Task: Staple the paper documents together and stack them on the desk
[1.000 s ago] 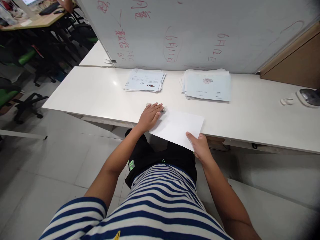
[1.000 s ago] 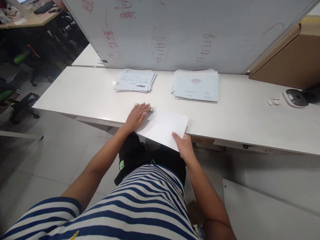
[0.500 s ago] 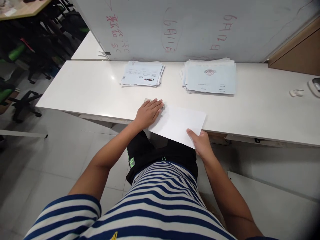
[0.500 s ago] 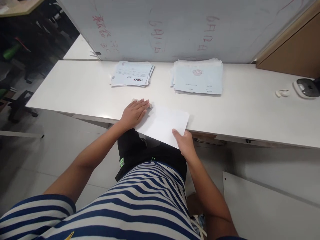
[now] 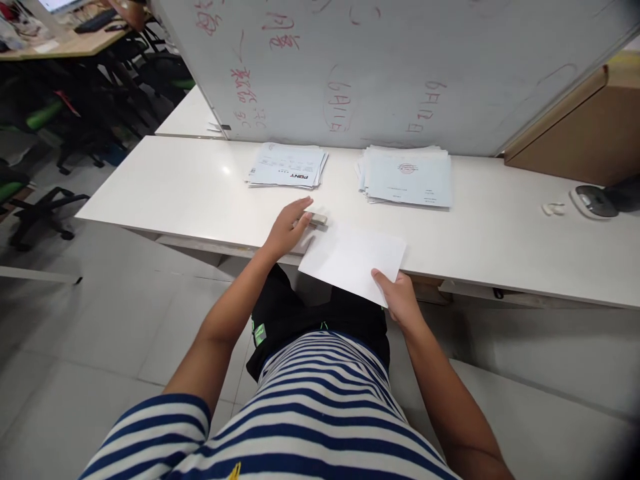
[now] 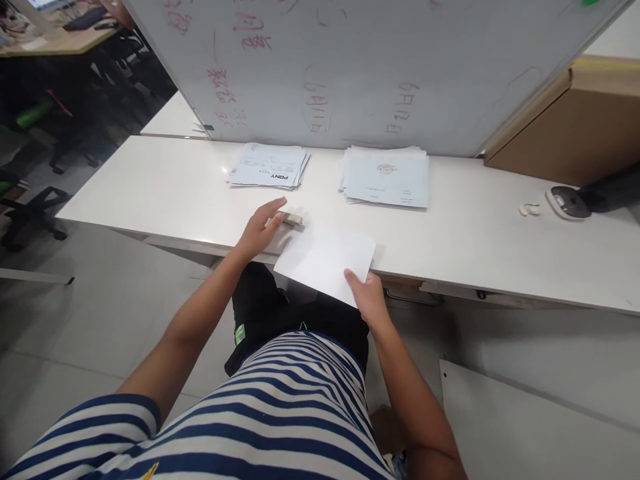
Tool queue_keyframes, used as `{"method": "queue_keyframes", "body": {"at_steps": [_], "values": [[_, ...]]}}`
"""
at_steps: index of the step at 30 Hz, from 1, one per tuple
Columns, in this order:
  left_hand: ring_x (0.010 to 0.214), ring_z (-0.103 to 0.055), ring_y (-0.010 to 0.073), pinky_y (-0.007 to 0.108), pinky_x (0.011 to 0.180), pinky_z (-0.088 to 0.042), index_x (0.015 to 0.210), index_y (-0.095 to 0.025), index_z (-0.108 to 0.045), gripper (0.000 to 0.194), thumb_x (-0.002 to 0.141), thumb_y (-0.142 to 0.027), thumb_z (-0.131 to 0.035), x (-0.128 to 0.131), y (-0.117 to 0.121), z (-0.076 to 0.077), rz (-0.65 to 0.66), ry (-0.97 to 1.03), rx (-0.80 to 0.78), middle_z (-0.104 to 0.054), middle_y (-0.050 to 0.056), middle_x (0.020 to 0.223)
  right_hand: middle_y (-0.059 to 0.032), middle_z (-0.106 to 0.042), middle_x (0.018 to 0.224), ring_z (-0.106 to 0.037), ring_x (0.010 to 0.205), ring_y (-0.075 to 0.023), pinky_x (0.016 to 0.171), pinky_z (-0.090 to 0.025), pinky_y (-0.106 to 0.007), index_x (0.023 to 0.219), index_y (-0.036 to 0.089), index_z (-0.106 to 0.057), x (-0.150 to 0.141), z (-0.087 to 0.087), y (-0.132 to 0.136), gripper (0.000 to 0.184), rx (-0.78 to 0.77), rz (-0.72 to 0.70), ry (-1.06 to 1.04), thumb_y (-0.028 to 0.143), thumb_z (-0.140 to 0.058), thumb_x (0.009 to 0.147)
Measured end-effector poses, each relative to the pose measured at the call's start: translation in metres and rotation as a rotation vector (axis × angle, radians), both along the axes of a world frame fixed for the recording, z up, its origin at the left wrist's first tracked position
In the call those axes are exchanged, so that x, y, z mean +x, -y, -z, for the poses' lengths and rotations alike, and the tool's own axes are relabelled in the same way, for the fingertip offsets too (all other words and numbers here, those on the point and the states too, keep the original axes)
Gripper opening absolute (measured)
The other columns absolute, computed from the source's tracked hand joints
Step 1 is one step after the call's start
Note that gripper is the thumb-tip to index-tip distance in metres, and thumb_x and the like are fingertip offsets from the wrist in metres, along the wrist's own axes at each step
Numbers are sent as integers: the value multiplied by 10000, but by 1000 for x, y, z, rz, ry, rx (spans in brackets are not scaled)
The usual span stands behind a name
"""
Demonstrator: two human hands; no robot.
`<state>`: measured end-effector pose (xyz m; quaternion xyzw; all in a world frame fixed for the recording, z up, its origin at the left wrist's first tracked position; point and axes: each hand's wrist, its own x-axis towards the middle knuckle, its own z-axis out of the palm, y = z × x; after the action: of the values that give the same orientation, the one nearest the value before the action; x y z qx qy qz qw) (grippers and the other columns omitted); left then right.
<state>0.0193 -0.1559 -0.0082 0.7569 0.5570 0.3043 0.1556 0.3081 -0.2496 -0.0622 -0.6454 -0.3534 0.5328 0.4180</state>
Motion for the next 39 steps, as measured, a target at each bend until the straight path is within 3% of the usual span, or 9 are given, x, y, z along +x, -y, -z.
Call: {"method": "queue_keyframes", "body": {"at_steps": [4, 8, 13, 25, 29, 34, 39], "values": [[1481, -280, 298, 467, 1180, -318, 1461, -248, -433, 616, 918, -507, -561, -12, -3, 21, -137, 15, -65, -438, 75, 1536, -109, -767, 1001, -713, 939, -295, 875, -551, -428, 974, 150, -734, 18, -5, 4, 458, 30, 52, 46, 501, -793, 685], [1359, -461, 299, 451, 1137, -373, 1445, -204, -449, 631, 879, -419, -626, -13, -6, 32, -151, -22, -78, -524, 111, 1453, -108, -756, 1054, -707, 965, -276, 938, -530, -441, 1004, 149, -724, 36, -15, 7, 468, 110, 113, 34, 471, -811, 676], [1267, -542, 279, 433, 1098, -411, 1402, -189, -489, 561, 887, -371, -614, -9, -5, 32, -158, -34, -29, -588, 112, 1373, -99, -750, 1045, -699, 997, -258, 967, -518, -432, 1005, 143, -712, 46, -23, 7, 445, 195, 209, 21, 427, -813, 678], [1257, -550, 276, 420, 1071, -439, 1397, -188, -497, 553, 889, -375, -608, -10, -3, 32, -167, -32, -30, -588, 106, 1376, -100, -758, 968, -707, 877, -248, 845, -560, -400, 937, 139, -730, 43, -20, 2, 398, 177, 192, 81, 426, -813, 674], [1303, -519, 275, 421, 1120, -396, 1398, -185, -499, 548, 895, -381, -599, -11, -3, 33, -163, -38, -22, -579, 100, 1393, -104, -758, 964, -710, 839, -251, 811, -570, -402, 943, 136, -735, 45, -19, 1, 418, 148, 190, 74, 433, -822, 661], [1302, -521, 267, 410, 1130, -391, 1395, -175, -503, 555, 889, -376, -607, -11, -3, 33, -164, -35, -17, -582, 104, 1387, -110, -752, 1003, -705, 885, -252, 856, -563, -418, 935, 135, -734, 43, -17, -1, 422, 166, 205, 50, 432, -829, 650], [1300, -523, 263, 414, 1121, -400, 1397, -197, -499, 552, 886, -376, -607, -11, -4, 34, -169, -32, -22, -578, 94, 1395, -103, -752, 1005, -699, 922, -255, 900, -553, -437, 942, 143, -728, 40, -28, -1, 432, 189, 207, 14, 427, -837, 635]]}}
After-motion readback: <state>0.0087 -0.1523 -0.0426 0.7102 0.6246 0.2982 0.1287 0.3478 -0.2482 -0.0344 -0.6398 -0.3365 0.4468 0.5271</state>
